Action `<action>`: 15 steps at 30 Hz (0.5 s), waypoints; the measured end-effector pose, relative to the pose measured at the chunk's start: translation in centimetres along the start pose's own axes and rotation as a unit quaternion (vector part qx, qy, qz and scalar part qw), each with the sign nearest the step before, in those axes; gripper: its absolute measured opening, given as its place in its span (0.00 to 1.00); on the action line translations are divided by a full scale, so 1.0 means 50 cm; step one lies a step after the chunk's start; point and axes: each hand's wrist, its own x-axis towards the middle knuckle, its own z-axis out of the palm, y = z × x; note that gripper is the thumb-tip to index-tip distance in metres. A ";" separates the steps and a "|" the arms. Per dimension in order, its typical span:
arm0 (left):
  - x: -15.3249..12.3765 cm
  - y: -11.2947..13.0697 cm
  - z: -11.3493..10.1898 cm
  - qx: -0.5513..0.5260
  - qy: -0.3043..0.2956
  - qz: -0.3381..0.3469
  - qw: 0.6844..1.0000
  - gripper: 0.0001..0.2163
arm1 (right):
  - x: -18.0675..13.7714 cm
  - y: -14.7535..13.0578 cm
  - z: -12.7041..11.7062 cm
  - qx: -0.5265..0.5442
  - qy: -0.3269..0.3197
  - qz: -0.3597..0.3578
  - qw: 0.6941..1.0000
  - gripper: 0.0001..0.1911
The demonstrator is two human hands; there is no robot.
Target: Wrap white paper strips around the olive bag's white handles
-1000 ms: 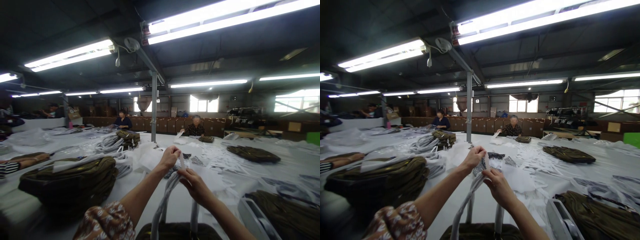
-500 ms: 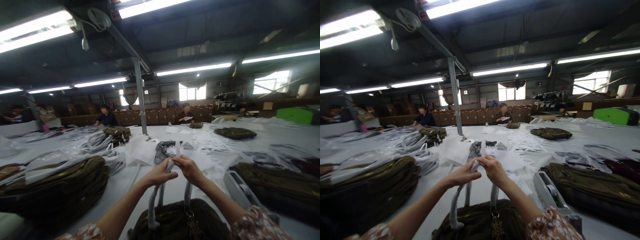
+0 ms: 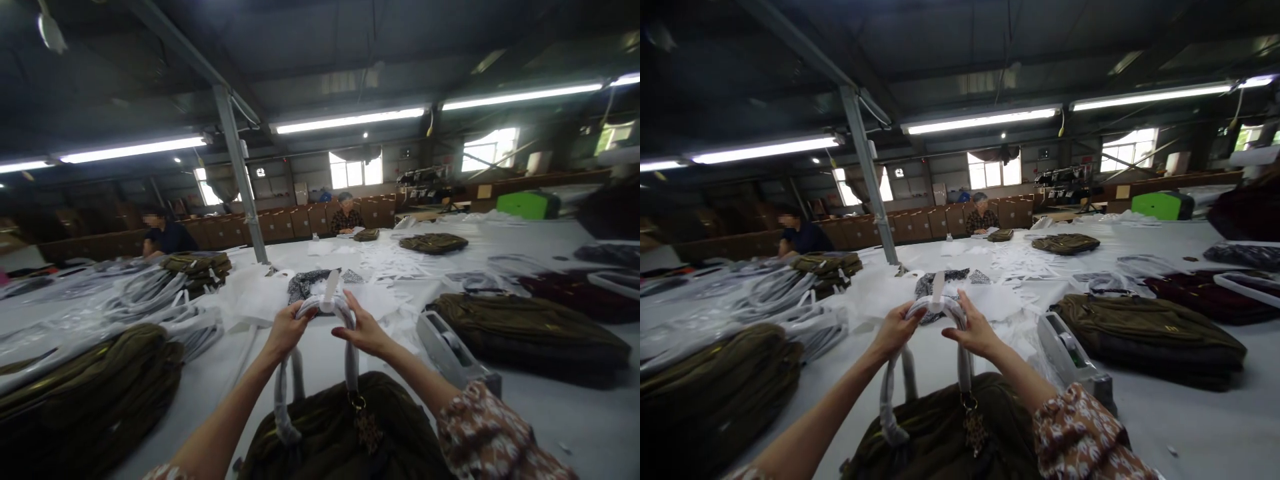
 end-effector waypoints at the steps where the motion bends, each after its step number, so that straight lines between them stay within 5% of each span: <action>1: 0.009 -0.001 0.000 -0.004 -0.006 -0.006 1.000 0.16 | -0.001 0.009 0.010 0.032 -0.020 0.033 0.999 0.35; 4: 0.039 -0.016 -0.003 -0.010 -0.010 -0.026 1.000 0.18 | 0.005 0.037 0.047 0.123 -0.028 0.139 0.982 0.19; 11: 0.020 -0.093 -0.008 -0.021 -0.040 -0.085 0.995 0.23 | 0.040 0.106 0.080 0.126 0.034 0.236 0.963 0.19; 15: -0.027 -0.159 0.030 -0.097 -0.054 -0.196 0.974 0.23 | 0.052 0.140 0.090 0.115 0.014 0.279 0.953 0.19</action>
